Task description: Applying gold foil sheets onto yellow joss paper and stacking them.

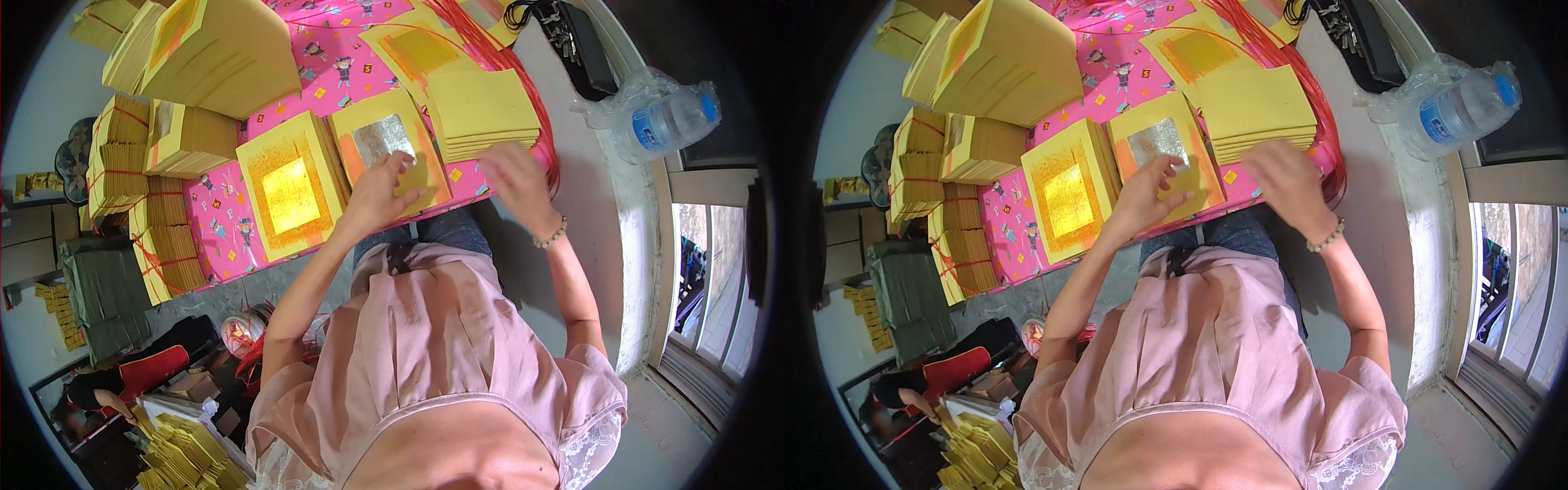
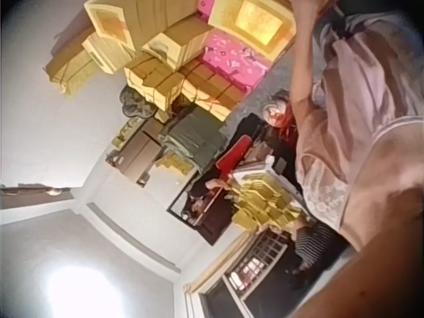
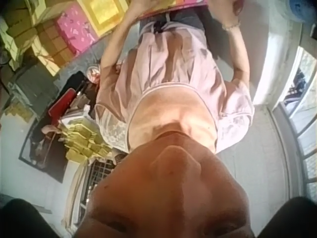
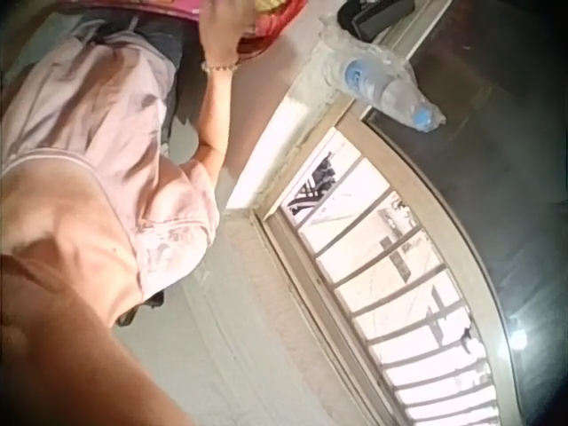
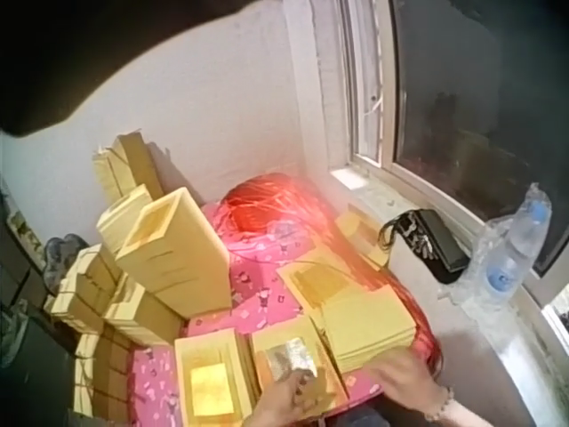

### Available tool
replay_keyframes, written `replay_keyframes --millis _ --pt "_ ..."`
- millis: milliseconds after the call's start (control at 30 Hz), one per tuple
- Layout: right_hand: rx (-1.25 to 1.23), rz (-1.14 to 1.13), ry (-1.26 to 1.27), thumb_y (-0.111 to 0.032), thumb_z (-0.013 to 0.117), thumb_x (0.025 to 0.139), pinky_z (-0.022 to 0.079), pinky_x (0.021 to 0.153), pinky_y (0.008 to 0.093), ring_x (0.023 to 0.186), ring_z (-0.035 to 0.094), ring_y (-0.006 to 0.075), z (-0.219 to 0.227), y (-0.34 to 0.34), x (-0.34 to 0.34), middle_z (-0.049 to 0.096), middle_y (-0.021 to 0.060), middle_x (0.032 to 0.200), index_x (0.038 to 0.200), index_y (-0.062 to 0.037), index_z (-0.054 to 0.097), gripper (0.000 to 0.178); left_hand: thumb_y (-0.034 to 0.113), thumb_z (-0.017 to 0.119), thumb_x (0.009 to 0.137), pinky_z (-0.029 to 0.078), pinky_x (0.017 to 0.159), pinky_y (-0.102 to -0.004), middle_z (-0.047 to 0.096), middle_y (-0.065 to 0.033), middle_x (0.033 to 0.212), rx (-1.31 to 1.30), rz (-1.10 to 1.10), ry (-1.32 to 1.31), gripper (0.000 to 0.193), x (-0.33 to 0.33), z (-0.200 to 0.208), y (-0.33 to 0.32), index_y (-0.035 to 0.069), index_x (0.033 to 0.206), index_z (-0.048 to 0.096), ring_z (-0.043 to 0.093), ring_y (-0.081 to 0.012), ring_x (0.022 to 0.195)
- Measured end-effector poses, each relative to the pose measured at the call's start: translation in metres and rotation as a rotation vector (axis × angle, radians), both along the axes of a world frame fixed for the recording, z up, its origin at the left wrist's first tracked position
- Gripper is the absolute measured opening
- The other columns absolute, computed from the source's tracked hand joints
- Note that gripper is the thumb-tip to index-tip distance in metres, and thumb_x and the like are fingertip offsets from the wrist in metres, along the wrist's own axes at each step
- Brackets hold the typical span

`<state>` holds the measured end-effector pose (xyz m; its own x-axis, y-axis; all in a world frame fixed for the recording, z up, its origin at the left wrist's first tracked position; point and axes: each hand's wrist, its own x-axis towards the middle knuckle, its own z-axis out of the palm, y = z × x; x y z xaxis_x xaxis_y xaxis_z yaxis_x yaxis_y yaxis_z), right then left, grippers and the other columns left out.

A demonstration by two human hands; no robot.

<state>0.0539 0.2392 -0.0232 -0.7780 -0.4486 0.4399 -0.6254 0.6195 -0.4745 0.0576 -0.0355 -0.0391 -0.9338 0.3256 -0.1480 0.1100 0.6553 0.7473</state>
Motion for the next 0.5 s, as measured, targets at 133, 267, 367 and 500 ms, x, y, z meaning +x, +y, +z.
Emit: replay_keyframes --millis 133,267,367,500 --pt "0.191 0.202 -0.106 -0.013 0.071 0.081 0.050 0.086 0.0394 0.104 0.061 0.0276 -0.019 -0.031 0.014 0.064 0.0073 0.111 0.108 -0.0063 0.064 0.029 0.024 0.085 0.072 0.052 0.084 -0.0424 0.058 -0.0148 0.110 -0.216 -0.067 0.121 0.063 0.027 -0.009 -0.001 0.005 0.123 0.053 0.062 -0.0326 0.100" --pt "0.259 0.280 -0.007 -0.014 0.070 0.081 0.051 0.088 0.0357 0.110 0.059 0.0246 -0.039 -0.042 0.012 0.064 0.0065 0.114 0.108 -0.0064 0.065 0.028 0.024 0.087 0.067 0.051 0.085 -0.0436 0.057 -0.0134 0.108 -0.355 -0.113 0.240 0.067 0.033 -0.016 -0.002 0.006 0.122 0.053 0.058 -0.0333 0.105" --pt "0.301 0.314 -0.003 -0.014 0.068 0.082 0.052 0.089 0.0351 0.111 0.059 0.0242 -0.048 -0.042 0.007 0.064 0.0070 0.116 0.108 -0.0057 0.065 0.027 0.023 0.087 0.065 0.051 0.085 -0.0431 0.057 -0.0122 0.108 -0.406 -0.146 0.284 0.067 0.033 -0.028 -0.004 0.006 0.120 0.054 0.058 -0.0324 0.105" --pt "0.246 0.373 0.004 -0.015 0.071 0.080 0.053 0.088 0.0390 0.108 0.062 0.0276 -0.057 -0.039 -0.001 0.066 0.0088 0.115 0.105 -0.0042 0.066 0.027 0.023 0.086 0.066 0.052 0.083 -0.0434 0.058 -0.0113 0.106 -0.389 -0.156 0.293 0.065 0.032 -0.029 -0.006 0.007 0.120 0.054 0.059 -0.0323 0.104"
